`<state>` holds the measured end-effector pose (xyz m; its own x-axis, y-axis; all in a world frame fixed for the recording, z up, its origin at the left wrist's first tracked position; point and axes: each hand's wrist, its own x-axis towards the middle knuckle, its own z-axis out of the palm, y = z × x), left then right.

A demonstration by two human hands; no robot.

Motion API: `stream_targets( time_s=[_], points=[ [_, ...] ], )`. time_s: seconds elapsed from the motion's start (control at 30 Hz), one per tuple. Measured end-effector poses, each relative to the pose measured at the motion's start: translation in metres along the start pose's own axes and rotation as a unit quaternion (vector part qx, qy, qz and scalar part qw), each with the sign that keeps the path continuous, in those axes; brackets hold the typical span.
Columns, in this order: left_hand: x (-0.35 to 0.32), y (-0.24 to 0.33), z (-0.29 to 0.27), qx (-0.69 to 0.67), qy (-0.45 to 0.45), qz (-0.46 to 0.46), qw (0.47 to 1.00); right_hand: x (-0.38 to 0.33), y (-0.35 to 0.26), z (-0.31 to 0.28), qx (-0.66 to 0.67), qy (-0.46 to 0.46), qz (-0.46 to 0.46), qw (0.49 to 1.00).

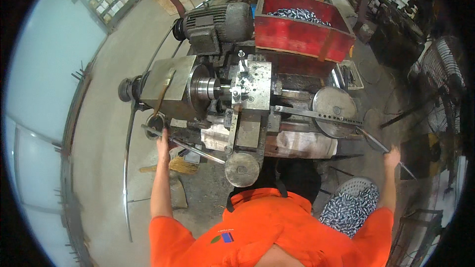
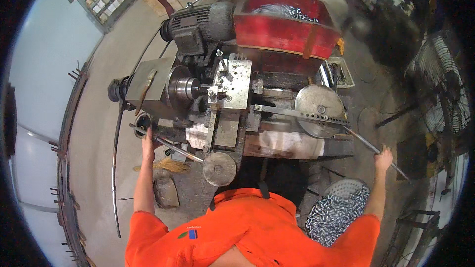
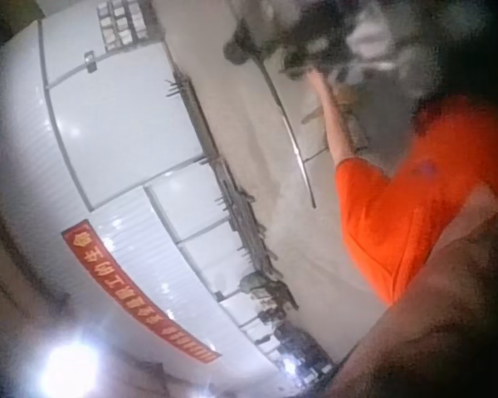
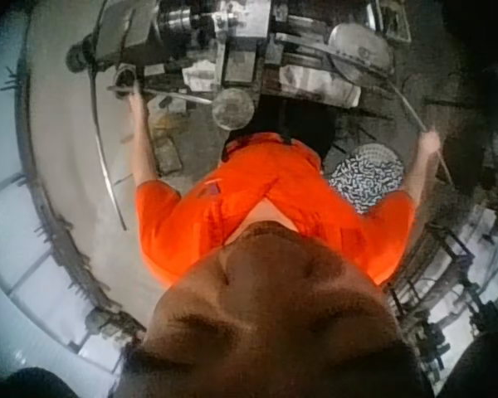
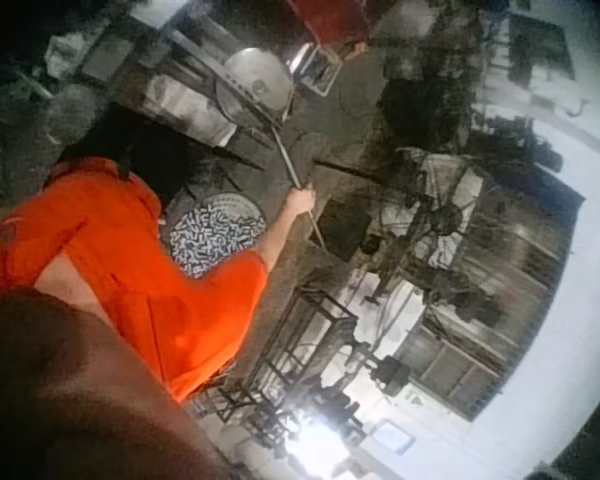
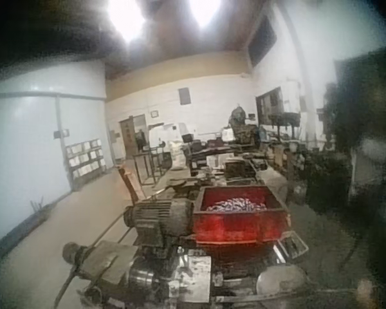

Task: The person operates a metal forming machine, repeatedly inserting small metal pieces into the machine and using a long metal rod to manipulate the mechanism. The person collects the processed metal pieces into a perforated tray. The task is performed continuously throughout the clip.

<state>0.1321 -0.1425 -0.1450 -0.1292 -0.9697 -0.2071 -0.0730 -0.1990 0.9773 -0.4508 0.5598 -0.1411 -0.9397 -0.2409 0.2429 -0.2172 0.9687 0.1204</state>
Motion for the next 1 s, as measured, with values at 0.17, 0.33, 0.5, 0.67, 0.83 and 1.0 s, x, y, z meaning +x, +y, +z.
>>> stream_targets(
  time_s=[0.17,0.33,0.5,0.67,0.83,1.0],
  points=[
    [0.009,-0.048,-0.065,0.194,-0.022,0.029,0.980,-0.043,-0.043,0.003,0.039,0.151,0.013,0.988],
    [-0.021,-0.057,-0.014,0.693,-0.155,0.149,0.688,-0.069,-0.043,-0.006,0.019,0.159,0.041,0.986],
    [-0.033,-0.133,0.022,0.546,0.060,-0.020,0.835,-0.065,-0.054,-0.019,0.001,0.135,0.072,0.988],
    [-0.014,-0.127,-0.025,0.727,-0.154,0.101,0.661,-0.062,-0.058,-0.026,0.005,0.102,0.061,0.993],
    [-0.027,-0.104,-0.011,0.714,-0.133,0.103,0.679,-0.066,-0.046,-0.017,0.044,0.100,0.039,0.993],
    [-0.042,-0.113,-0.022,0.606,-0.112,0.108,0.780,-0.035,-0.100,-0.051,0.205,0.037,-0.061,0.976]
  ],
)
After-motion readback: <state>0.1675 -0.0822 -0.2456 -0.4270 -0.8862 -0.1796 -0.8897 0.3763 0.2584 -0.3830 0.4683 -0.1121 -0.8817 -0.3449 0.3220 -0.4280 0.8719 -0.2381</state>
